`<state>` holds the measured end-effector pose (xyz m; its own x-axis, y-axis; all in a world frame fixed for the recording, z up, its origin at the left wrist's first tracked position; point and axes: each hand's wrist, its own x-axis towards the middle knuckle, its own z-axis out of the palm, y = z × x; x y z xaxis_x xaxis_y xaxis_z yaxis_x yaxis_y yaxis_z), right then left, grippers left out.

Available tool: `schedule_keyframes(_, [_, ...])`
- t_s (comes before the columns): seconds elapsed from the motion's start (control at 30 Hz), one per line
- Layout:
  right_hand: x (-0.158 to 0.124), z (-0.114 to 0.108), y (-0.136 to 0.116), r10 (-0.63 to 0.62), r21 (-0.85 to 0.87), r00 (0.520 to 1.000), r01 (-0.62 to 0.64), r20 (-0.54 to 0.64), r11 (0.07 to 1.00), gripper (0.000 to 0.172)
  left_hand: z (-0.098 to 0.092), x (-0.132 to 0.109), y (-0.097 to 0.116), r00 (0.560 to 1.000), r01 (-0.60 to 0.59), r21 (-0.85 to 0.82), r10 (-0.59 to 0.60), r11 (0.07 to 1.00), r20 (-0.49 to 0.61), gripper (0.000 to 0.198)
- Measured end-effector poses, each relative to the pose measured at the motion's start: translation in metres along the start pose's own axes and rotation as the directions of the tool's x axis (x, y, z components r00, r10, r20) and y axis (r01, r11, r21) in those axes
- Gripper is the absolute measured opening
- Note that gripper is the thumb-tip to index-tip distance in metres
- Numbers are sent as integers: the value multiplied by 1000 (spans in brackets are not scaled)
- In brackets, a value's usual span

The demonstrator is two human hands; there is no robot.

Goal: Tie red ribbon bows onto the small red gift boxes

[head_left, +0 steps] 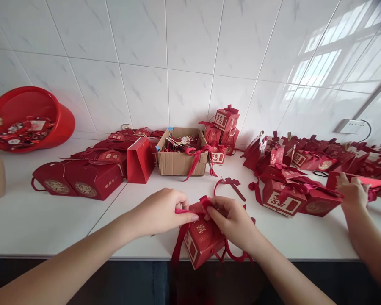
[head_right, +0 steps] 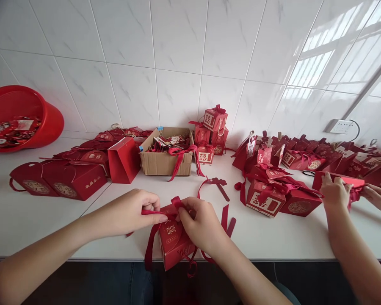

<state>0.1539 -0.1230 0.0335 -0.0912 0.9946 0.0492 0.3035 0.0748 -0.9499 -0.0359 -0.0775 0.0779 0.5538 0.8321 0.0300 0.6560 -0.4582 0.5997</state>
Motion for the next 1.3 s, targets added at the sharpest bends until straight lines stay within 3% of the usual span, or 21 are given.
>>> schedule_keyframes(0.13, [-1,1,-3,10,-34,1000,-10,-20,999,19,-16,-1,0,995,-74,7,74,997,62,27])
schedule_keyframes(0.3, [2,2,0,-60,-39,998,60,-6,997,15,-26,3,16,965,-250,-12,250,968,83,17])
schedule_keyframes(0.37, [4,1,2,-59,-8,998,60,20,998,14,-26,9,24,947,-304,-38,306,952,94,11])
schedule_keyframes(0.5, [6,-4,1,-62,-1,994,62,93,998,14,-21,23,31,945,-304,-75,311,950,98,10])
schedule_keyframes(0.63, [4,-8,-2,-77,37,977,71,201,997,18,-11,41,30,928,-342,-143,358,929,106,9])
schedule_keyframes(0.7, [3,-8,-1,-63,37,979,56,195,998,23,-4,50,27,917,-370,-152,386,917,97,11])
schedule_keyframes(0.87, [5,-5,1,-44,4,995,44,91,999,28,9,51,9,903,-323,44,321,945,-284,11])
schedule_keyframes(0.9, [5,-4,1,-46,12,995,45,87,999,27,9,46,5,910,-309,24,303,951,-283,18])
schedule_keyframes(0.97, [5,-3,1,-56,7,995,55,81,998,25,9,35,-3,947,-290,-72,275,954,-167,26])
schedule_keyframes(1.07, [4,-1,1,-74,-4,994,75,82,997,25,11,20,-12,973,-233,-184,229,955,-43,23])
schedule_keyframes(1.17, [2,1,3,-87,101,995,81,54,992,19,18,11,-14,979,-202,-233,186,951,-87,17])
schedule_keyframes(1.3, [-1,5,9,-88,207,996,89,-15,974,28,31,4,-11,970,-233,-328,192,916,-151,13])
